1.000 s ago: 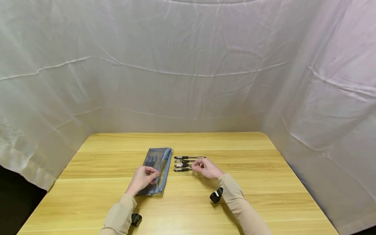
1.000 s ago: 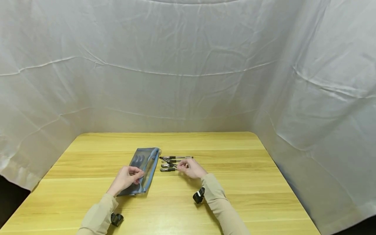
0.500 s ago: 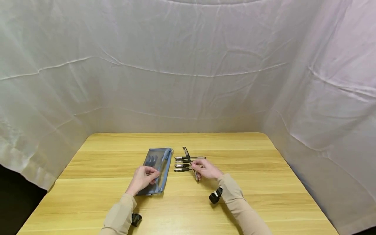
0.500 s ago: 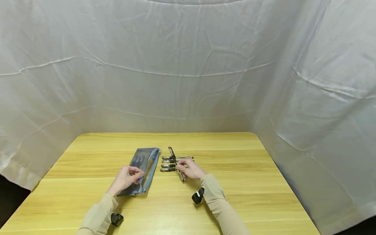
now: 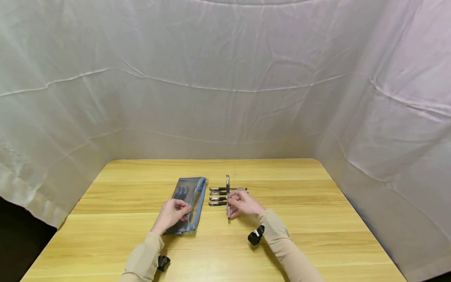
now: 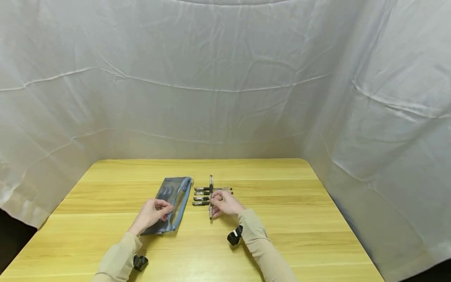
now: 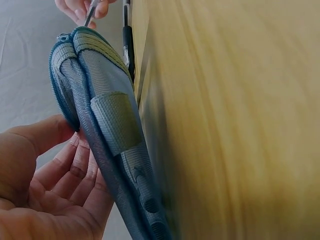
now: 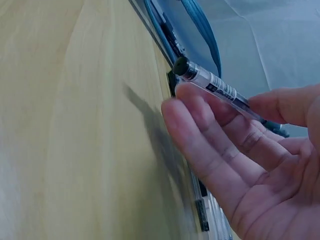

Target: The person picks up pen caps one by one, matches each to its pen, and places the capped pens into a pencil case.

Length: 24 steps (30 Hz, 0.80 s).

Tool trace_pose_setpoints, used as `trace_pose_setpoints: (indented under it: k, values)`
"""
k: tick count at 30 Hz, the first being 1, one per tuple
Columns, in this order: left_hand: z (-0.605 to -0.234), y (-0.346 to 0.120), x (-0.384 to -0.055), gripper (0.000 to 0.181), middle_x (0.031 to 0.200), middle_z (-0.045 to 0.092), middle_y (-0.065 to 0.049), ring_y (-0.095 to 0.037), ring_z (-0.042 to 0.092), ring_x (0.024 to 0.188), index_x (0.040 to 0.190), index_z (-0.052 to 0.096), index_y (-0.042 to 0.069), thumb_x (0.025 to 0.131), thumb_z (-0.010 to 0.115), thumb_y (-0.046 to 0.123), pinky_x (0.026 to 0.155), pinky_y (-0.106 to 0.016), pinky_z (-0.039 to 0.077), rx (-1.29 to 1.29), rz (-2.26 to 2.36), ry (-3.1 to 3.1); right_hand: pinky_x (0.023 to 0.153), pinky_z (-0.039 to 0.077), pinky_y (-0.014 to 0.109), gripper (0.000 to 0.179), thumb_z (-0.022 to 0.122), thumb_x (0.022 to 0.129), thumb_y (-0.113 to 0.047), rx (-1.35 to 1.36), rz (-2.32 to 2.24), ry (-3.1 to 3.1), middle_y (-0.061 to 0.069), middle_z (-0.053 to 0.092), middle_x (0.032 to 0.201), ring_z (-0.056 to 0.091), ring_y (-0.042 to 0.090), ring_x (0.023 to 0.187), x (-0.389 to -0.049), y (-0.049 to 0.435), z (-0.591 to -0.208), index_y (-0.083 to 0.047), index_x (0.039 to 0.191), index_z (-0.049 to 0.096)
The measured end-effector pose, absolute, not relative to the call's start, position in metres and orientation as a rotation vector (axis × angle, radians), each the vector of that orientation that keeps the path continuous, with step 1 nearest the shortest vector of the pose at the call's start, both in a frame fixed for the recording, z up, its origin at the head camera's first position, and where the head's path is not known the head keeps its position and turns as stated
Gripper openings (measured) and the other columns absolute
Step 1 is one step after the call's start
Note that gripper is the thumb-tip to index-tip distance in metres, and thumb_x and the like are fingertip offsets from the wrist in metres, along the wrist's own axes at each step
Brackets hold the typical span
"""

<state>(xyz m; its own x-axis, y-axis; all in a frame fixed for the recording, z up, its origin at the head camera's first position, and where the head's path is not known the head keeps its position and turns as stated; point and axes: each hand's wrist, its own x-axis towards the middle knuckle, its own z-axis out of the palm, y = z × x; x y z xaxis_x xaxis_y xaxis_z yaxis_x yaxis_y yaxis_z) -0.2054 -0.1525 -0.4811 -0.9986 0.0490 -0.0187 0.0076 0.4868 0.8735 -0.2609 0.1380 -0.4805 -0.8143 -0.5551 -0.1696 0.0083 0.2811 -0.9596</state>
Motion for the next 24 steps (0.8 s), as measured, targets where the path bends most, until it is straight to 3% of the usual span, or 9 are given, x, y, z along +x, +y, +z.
trace_pose_setpoints:
  k: [10,17,24]
  values:
    - [-0.478,-0.151,-0.205,0.014,0.073,0.072,-0.007,-0.015,0.067,0.058,0.094,0.076,-0.003,0.094,0.069,0.010,0.061,-0.029,0.060,0.056,1.576,2.676,0.065,0.063,0.031,0.038,0.054,0.100,-0.003,-0.247,-1.685,2.008,0.019,0.070,0.098,0.068,0.014,0.062,-0.256,0.117,-0.482,0.013,0.133,0.044]
    - [-0.476,-0.151,-0.202,0.015,0.074,0.073,-0.009,-0.018,0.068,0.059,0.094,0.076,-0.003,0.094,0.069,0.010,0.061,-0.032,0.060,0.066,1.589,2.675,0.065,0.064,0.032,0.039,0.057,0.099,-0.003,-0.193,-1.709,1.986,0.018,0.067,0.102,0.067,0.015,0.061,-0.254,0.099,-0.483,0.014,0.132,0.044]
    - [-0.476,-0.149,-0.202,0.014,0.073,0.073,-0.009,-0.018,0.068,0.058,0.095,0.076,-0.003,0.094,0.069,0.010,0.060,-0.031,0.060,0.063,1.582,2.689,0.063,0.063,0.031,0.038,0.058,0.099,-0.003,-0.199,-1.675,1.957,0.018,0.070,0.094,0.066,0.015,0.057,-0.254,0.079,-0.485,0.013,0.131,0.047]
